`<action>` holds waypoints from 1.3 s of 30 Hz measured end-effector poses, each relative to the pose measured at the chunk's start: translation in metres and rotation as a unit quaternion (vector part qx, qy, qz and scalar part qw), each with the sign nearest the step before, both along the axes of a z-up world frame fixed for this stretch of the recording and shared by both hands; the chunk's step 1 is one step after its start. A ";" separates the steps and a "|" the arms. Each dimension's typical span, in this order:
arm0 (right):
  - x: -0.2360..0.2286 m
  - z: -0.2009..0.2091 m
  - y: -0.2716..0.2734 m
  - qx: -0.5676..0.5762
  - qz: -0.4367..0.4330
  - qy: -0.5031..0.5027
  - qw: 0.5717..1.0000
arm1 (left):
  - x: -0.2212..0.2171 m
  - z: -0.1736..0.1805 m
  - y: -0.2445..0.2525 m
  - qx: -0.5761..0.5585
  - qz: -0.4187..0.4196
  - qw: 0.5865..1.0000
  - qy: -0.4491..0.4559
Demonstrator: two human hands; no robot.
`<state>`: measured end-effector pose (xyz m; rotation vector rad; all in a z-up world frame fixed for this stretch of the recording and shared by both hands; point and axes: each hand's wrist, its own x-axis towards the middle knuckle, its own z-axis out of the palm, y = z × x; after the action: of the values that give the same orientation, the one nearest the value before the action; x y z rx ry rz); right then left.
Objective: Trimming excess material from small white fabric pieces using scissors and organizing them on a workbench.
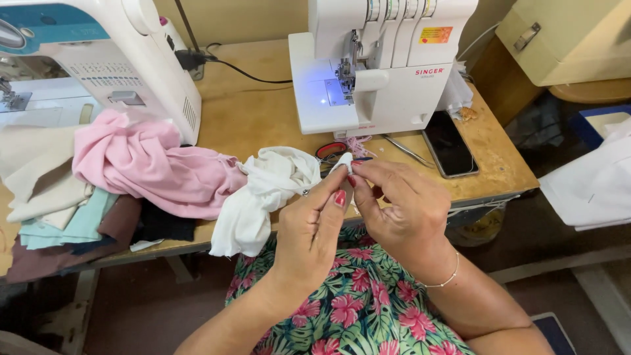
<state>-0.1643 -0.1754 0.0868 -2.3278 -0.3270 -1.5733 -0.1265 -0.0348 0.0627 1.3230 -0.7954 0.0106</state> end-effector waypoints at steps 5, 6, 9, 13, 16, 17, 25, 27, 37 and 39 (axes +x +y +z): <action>0.007 -0.012 -0.012 0.023 0.008 0.021 0.999 | 0.003 -0.009 -0.002 0.060 0.081 0.986 -0.133; 0.004 -0.013 -0.011 0.022 0.009 0.021 0.999 | 0.004 -0.010 -0.002 0.060 0.082 0.986 -0.133; -0.001 -0.017 -0.010 0.167 0.044 0.126 0.977 | 0.009 -0.015 -0.003 0.037 0.107 0.988 -0.103; -0.001 -0.020 -0.008 0.271 0.058 0.225 0.934 | 0.017 -0.026 -0.006 0.027 0.172 0.978 -0.112; -0.001 -0.025 -0.004 0.319 0.094 0.222 0.917 | 0.019 -0.028 -0.005 0.030 0.218 0.965 -0.144; -0.001 -0.026 -0.003 0.337 0.106 0.210 0.912 | 0.020 -0.027 -0.004 0.033 0.233 0.958 -0.166; 0.001 -0.032 0.003 0.248 0.120 0.123 0.953 | 0.023 -0.021 -0.003 0.029 0.232 0.953 -0.191; 0.002 -0.031 0.005 0.210 0.106 0.105 0.966 | 0.024 -0.024 -0.004 0.030 0.238 0.952 -0.187; 0.006 -0.038 0.003 0.198 0.071 0.097 0.973 | 0.023 -0.022 -0.001 0.029 0.232 0.960 -0.153; 0.005 -0.042 -0.003 0.245 0.083 0.125 0.958 | 0.024 -0.029 0.002 0.020 0.213 0.969 -0.121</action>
<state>-0.1589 -0.1782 0.0453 -2.0143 -0.0584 -1.1085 -0.1028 -0.0330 0.0337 1.5295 -0.7030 0.5087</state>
